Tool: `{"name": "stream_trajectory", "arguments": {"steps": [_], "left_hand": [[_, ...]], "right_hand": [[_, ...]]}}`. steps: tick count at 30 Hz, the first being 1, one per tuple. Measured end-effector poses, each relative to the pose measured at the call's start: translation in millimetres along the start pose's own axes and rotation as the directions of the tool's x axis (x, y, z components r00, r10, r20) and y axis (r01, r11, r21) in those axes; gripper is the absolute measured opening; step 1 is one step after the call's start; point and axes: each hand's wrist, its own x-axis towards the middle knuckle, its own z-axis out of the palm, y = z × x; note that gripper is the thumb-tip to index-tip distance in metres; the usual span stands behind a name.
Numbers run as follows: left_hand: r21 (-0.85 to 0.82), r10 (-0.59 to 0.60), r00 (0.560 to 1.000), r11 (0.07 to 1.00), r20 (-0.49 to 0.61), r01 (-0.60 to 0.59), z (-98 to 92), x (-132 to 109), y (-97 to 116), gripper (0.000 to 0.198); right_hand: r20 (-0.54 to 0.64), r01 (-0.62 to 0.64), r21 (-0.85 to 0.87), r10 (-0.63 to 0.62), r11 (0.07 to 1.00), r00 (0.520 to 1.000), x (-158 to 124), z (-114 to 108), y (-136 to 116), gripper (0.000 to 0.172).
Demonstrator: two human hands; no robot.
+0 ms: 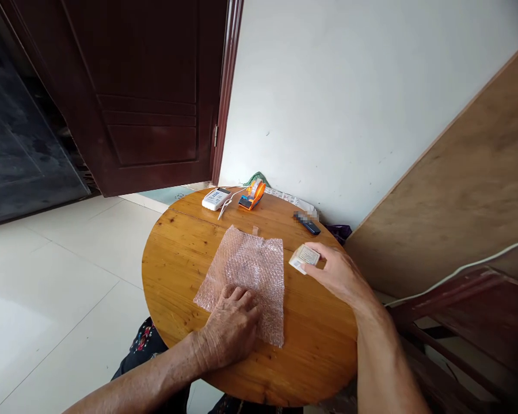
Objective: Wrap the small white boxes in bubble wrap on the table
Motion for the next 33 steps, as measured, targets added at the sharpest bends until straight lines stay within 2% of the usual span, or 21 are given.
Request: {"name": "stream_trajectory", "arguments": {"steps": [2, 4, 5, 6, 8, 10, 12, 14, 15, 17, 20, 22, 24, 26, 29, 33], "left_hand": [[0.000, -0.006, 1.000, 1.000, -0.004, 0.006, -0.1, 0.0, 0.7, 0.015], [0.001, -0.017, 1.000, 1.000, -0.002, 0.017, 0.6, 0.5, 1.1, 0.015], [0.000, -0.021, 1.000, 1.000, 0.001, 0.021, 1.2, 0.8, 1.3, 0.014], [-0.002, -0.023, 1.000, 1.000, 0.005, 0.023, 1.9, 1.1, 1.3, 0.014], [-0.004, -0.019, 1.000, 1.000, 0.008, 0.019, 3.2, 1.1, 1.4, 0.013], [-0.004, -0.009, 1.000, 1.000, 0.007, 0.009, 2.3, 0.2, 1.3, 0.014], [0.003, 0.004, 1.000, 1.000, 0.015, -0.004, -3.3, -0.8, 0.4, 0.017], [0.004, 0.045, 0.997, 0.999, 0.062, -0.045, -15.7, -0.8, -1.6, 0.020], [-0.005, 0.081, 0.991, 0.997, 0.103, -0.081, -23.9, 0.2, -3.1, 0.021], [-0.034, 0.153, 0.968, 0.988, 0.197, -0.149, -41.5, 4.4, -7.3, 0.022], [-0.051, 0.152, 0.959, 0.988, 0.237, -0.144, -57.7, 15.8, -18.3, 0.020], [0.029, 0.044, 0.985, 0.998, 0.168, -0.049, -55.3, 24.2, -29.8, 0.025], [0.100, -0.026, 0.995, 0.995, 0.100, 0.016, -44.0, 31.2, -43.6, 0.038], [0.126, -0.068, 0.992, 0.991, 0.108, 0.054, -29.8, 36.6, -57.1, 0.053], [0.118, -0.024, 0.995, 0.993, 0.093, 0.013, -15.6, 44.5, -71.5, 0.060], [0.146, -0.031, 0.996, 0.989, 0.088, 0.018, -13.2, 55.6, -77.9, 0.065]], "right_hand": [[0.069, -0.112, -0.074, 0.117, 0.991, 0.991, -6.3, 5.1, 25.5, 0.042], [0.129, -0.166, -0.090, 0.177, 0.982, 0.976, -12.6, 14.0, 43.0, 0.046], [0.116, -0.172, -0.095, 0.182, 0.981, 0.976, -15.5, 17.9, 46.9, 0.049], [0.057, -0.173, -0.107, 0.180, 0.979, 0.982, -18.2, 20.7, 46.9, 0.052], [-0.125, -0.159, -0.114, 0.145, 0.981, 0.981, -23.1, 23.8, 34.9, 0.054], [-0.246, -0.056, -0.066, 0.038, 0.996, 0.969, -26.9, 26.9, 9.8, 0.050], [-0.185, 0.156, 0.021, -0.150, 0.988, 0.971, -28.5, 35.8, -20.4, 0.043], [-0.053, 0.294, 0.068, -0.291, 0.953, 0.955, -26.8, 52.4, -45.8, 0.043], [-0.004, 0.311, 0.069, -0.312, 0.948, 0.950, -25.0, 62.8, -54.4, 0.044], [0.067, 0.255, 0.026, -0.256, 0.967, 0.964, -20.6, 84.1, -62.2, 0.046], [0.085, 0.183, -0.043, -0.179, 0.982, 0.980, -16.9, 107.9, -57.8, 0.048], [0.054, 0.211, -0.057, -0.208, 0.976, 0.977, -17.9, 115.2, -52.1, 0.048], [0.031, 0.241, -0.065, -0.240, 0.968, 0.970, -19.2, 117.2, -48.2, 0.048], [0.032, 0.239, -0.077, -0.237, 0.968, 0.971, -17.3, 116.1, -45.8, 0.048], [0.054, 0.228, -0.094, -0.223, 0.969, 0.973, -5.9, 111.8, -41.5, 0.048], [0.083, 0.210, -0.089, -0.203, 0.974, 0.976, 9.9, 104.3, -35.1, 0.049]]}}
